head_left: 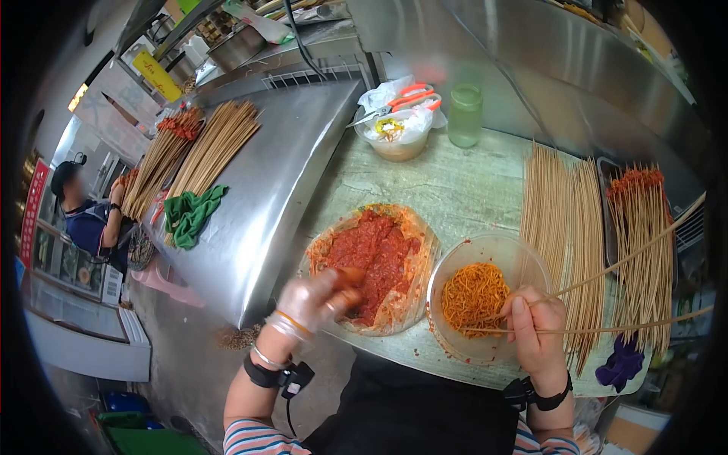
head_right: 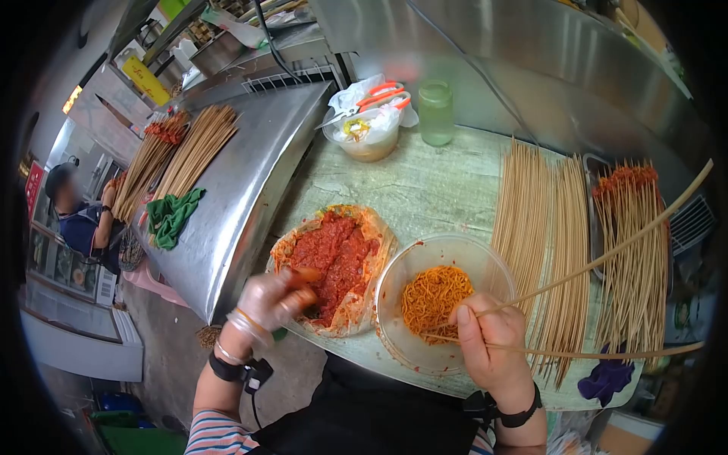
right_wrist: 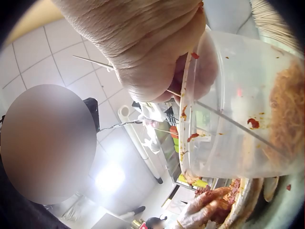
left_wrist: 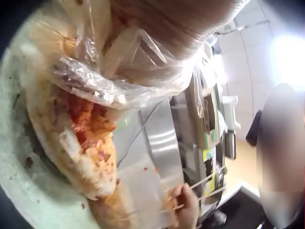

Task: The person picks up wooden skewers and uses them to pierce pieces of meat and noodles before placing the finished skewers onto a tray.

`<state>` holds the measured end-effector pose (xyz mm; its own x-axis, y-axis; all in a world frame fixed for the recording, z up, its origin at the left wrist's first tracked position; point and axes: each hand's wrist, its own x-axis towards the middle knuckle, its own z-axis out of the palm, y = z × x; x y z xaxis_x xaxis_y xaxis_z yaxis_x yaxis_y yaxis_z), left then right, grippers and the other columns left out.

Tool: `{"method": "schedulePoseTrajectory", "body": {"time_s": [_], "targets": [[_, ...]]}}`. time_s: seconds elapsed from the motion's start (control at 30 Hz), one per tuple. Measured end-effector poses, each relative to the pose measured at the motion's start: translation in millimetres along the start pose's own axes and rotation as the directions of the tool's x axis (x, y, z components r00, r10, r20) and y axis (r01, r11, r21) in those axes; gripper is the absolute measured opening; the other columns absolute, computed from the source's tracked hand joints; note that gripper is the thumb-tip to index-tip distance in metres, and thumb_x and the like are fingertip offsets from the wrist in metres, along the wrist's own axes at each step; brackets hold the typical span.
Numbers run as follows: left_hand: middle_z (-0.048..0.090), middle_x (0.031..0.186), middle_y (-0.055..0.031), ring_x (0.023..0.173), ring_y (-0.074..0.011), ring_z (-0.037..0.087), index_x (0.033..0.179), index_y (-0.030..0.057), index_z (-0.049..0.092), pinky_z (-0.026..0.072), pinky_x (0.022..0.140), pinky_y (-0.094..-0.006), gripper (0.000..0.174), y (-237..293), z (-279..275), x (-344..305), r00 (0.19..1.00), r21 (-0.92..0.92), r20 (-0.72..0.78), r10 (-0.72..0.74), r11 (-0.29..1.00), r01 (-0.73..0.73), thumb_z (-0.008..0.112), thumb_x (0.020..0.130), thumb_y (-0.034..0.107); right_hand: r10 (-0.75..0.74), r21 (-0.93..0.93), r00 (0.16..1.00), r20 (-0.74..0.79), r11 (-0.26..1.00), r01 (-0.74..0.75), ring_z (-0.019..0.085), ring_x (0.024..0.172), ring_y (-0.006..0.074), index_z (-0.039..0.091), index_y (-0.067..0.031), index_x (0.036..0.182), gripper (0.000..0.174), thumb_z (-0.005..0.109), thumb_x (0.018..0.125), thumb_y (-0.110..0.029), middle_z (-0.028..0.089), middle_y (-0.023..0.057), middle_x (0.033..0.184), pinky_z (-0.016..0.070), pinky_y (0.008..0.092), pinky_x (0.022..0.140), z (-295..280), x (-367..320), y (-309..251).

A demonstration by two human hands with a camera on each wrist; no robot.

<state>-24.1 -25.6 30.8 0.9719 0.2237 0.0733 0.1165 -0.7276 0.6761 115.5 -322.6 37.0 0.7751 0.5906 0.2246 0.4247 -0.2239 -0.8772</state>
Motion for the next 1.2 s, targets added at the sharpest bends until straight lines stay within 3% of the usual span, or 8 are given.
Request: {"method": "schedulePoseTrajectory", "body": {"time_s": [0.1,0.2,0.43,0.6,0.73,0.83,1.0,1.2], "targets": [[0.062,0.074,-0.0136,0.065,-0.0274,0.063,0.082,0.0078,0.068,0.0497,0.057,-0.0353,0.009,-29.8,-10.7,19.3,0.957,0.332,-0.284,0.059,0.942,0.041,0.068,0.077,0.015,-0.005,-0.007,1.000,0.010,1.000,0.005,0.052,0.051,0.0223,0.055,-0.0018,0.074,0.018,0.048,0.089,-0.009,0.051,0.0091,0.059,0.0401,0.0317,0.051,-1.0,-0.1,-0.3],[0.059,0.070,-0.0120,0.067,-0.0286,0.060,0.082,0.0094,0.067,0.0484,0.058,-0.0385,0.011,-43.6,-5.8,35.6,0.946,0.535,-0.205,0.251,0.838,-0.107,0.068,0.074,0.017,-0.013,-0.017,1.000,0.000,1.000,0.013,0.052,0.052,0.0227,0.055,-0.0016,0.074,0.018,0.048,0.089,-0.009,0.051,0.0095,0.060,0.0403,0.0319,0.051,-0.3,0.7,-1.7],[0.056,0.070,-0.0094,0.067,-0.0294,0.056,0.079,0.0083,0.063,0.0465,0.057,-0.0397,0.014,-40.5,8.2,51.1,0.955,0.776,-0.045,0.294,0.613,-0.152,0.067,0.067,0.014,-0.010,0.002,1.000,0.002,1.000,0.010,0.054,0.053,0.0245,0.056,-0.0011,0.074,0.018,0.048,0.089,-0.008,0.053,0.0108,0.062,0.0410,0.0326,0.051,-0.1,1.3,-1.8],[0.056,0.066,-0.0100,0.063,-0.0299,0.057,0.070,0.0064,0.059,0.0468,0.055,-0.0404,0.010,-38.4,9.3,53.7,0.951,0.751,-0.126,0.281,0.653,-0.094,0.064,0.069,0.015,0.001,-0.002,1.000,0.014,1.000,-0.001,0.055,0.054,0.0249,0.056,-0.0010,0.074,0.017,0.048,0.088,-0.008,0.054,0.0110,0.062,0.0414,0.0328,0.051,-0.8,2.2,-4.1],[0.060,0.068,-0.0108,0.062,-0.0243,0.060,0.072,0.0038,0.061,0.0475,0.054,-0.0359,0.012,-49.0,1.8,45.9,0.948,0.552,-0.266,0.176,0.834,0.000,0.065,0.073,0.014,0.001,-0.009,1.000,0.019,1.000,-0.001,0.055,0.054,0.0251,0.055,-0.0011,0.074,0.017,0.049,0.088,-0.008,0.054,0.0108,0.062,0.0415,0.0330,0.052,-1.7,1.7,-4.1],[0.064,0.070,-0.0042,0.062,-0.0151,0.060,0.073,0.0012,0.061,0.0475,0.056,-0.0265,0.011,-56.9,-6.6,35.8,0.931,-0.064,-0.257,-0.258,0.966,0.250,0.068,0.077,0.009,-0.002,-0.015,1.000,0.015,1.000,0.002,0.055,0.054,0.0254,0.056,-0.0014,0.074,0.017,0.049,0.088,-0.008,0.054,0.0108,0.062,0.0414,0.0333,0.052,-0.7,2.0,-5.2],[0.062,0.083,-0.0074,0.066,-0.0095,0.056,0.090,-0.0013,0.057,0.0463,0.055,-0.0222,0.018,-61.2,0.3,23.3,0.928,-0.718,-0.273,-0.253,0.696,-0.021,0.068,0.080,0.010,0.007,-0.029,1.000,0.008,1.000,-0.007,0.055,0.055,0.0255,0.056,-0.0015,0.074,0.017,0.049,0.088,-0.008,0.054,0.0108,0.062,0.0414,0.0333,0.053,0.2,0.5,-4.0],[0.063,0.091,-0.0128,0.074,-0.0174,0.063,0.095,-0.0027,0.056,0.0511,0.062,-0.0239,0.027,-23.0,12.3,14.7,0.943,-0.918,-0.055,-0.327,0.388,0.081,0.069,0.080,0.014,-0.011,-0.038,1.000,0.000,0.999,0.011,0.055,0.057,0.0252,0.056,-0.0017,0.075,0.016,0.050,0.088,-0.008,0.055,0.0107,0.063,0.0420,0.0327,0.054,-0.9,0.5,-7.5]]}}
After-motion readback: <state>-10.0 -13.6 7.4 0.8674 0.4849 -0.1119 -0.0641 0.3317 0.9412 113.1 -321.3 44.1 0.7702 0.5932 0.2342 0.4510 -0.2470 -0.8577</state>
